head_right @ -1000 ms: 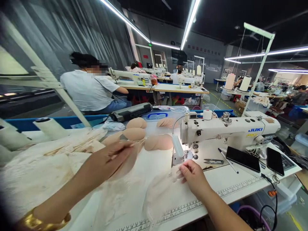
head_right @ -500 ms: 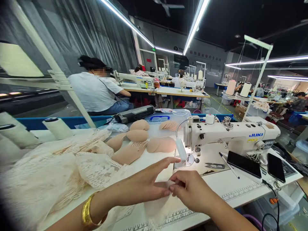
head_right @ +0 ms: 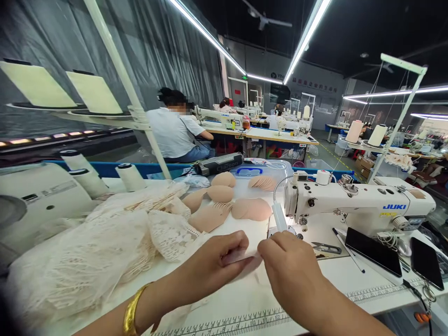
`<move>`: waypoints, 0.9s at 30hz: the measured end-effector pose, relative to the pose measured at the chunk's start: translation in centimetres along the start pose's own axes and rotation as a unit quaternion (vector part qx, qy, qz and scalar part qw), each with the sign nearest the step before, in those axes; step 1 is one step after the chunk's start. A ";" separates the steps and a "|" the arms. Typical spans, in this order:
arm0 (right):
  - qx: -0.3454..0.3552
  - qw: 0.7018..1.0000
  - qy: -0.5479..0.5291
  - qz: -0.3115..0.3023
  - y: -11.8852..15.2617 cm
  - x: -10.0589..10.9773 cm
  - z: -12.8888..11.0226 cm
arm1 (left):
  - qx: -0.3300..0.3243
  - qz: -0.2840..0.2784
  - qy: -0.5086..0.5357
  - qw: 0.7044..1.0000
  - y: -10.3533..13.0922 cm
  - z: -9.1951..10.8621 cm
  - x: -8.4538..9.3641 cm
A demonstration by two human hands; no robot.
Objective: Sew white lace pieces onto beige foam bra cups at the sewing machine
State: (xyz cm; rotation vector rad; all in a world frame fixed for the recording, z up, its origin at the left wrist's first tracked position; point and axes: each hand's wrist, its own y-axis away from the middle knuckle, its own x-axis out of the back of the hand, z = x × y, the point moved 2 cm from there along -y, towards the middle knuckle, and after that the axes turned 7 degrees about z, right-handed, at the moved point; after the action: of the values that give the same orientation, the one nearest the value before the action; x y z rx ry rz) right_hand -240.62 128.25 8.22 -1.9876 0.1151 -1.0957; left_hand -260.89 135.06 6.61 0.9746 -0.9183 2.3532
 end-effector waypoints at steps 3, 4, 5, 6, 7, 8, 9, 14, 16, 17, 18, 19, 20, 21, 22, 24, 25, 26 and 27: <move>0.057 0.994 0.041 0.083 1.6 -3.1 1.4 | -0.100 0.056 -0.122 0.986 0.7 -1.3 -0.7; 0.073 0.993 0.048 0.084 2.2 -4.2 2.2 | -0.111 0.051 -0.127 0.984 0.9 -1.7 -1.1; 0.076 0.994 0.051 0.067 2.9 -5.3 3.3 | -0.124 0.039 -0.134 0.982 1.1 -2.1 -1.7; 0.084 0.995 0.050 0.031 3.6 -6.2 4.4 | -0.141 0.021 -0.145 0.979 1.2 -2.3 -2.3; 0.086 0.995 0.047 -0.018 4.1 -6.9 5.6 | -0.159 0.000 -0.159 0.974 1.2 -2.5 -3.0; 0.088 0.993 0.041 -0.060 4.6 -7.4 6.7 | -0.176 -0.021 -0.174 0.969 1.1 -2.7 -3.6; 0.092 0.991 0.035 -0.095 4.9 -7.6 7.8 | -0.190 -0.040 -0.190 0.962 0.8 -2.9 -4.2; 0.129 0.981 0.016 -0.141 5.0 -7.1 12.0 | -0.185 -0.072 -0.214 0.957 -1.6 -3.9 -6.9; 0.139 0.980 0.010 -0.143 4.9 -7.0 12.9 | -0.176 -0.065 -0.212 0.959 -2.2 -4.2 -7.7; 0.139 0.980 0.008 -0.141 4.9 -7.0 13.2 | -0.173 -0.059 -0.211 0.960 -2.3 -4.4 -8.0; 0.137 0.981 0.006 -0.138 4.9 -7.0 13.4 | -0.171 -0.054 -0.210 0.961 -2.3 -4.5 -8.3; 0.133 0.982 0.003 -0.134 4.9 -6.8 13.4 | -0.172 -0.048 -0.206 0.962 -2.3 -4.5 -8.4; 0.132 0.983 -0.003 -0.128 4.9 -6.7 13.3 | -0.176 -0.040 -0.199 0.963 -2.1 -4.6 -8.5; 0.133 0.984 -0.009 -0.121 5.0 -6.4 13.1 | -0.183 -0.031 -0.188 0.964 -2.0 -4.6 -8.5; 0.137 0.984 -0.016 -0.112 5.0 -6.2 12.8 | -0.191 -0.022 -0.176 0.965 -1.9 -4.5 -8.5; 0.144 0.984 -0.024 -0.099 5.1 -5.6 12.3 | -0.201 -0.014 -0.157 0.967 -1.7 -4.5 -8.3; 0.144 0.985 -0.025 -0.097 5.1 -5.3 12.1 | -0.199 -0.015 -0.152 0.968 -1.7 -4.4 -8.3; 0.140 0.985 -0.025 -0.100 5.2 -5.2 11.9 | -0.192 -0.019 -0.149 0.970 -1.7 -4.4 -8.2; 0.135 0.985 -0.023 -0.107 5.2 -5.1 11.8 | -0.182 -0.024 -0.144 0.972 -1.7 -4.3 -8.2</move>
State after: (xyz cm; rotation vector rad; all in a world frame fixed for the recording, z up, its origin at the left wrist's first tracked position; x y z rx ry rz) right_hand -233.58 134.54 -1.93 -1.8082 -0.2653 -1.1327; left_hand -256.38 138.25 -1.07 1.1811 -1.3623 1.9354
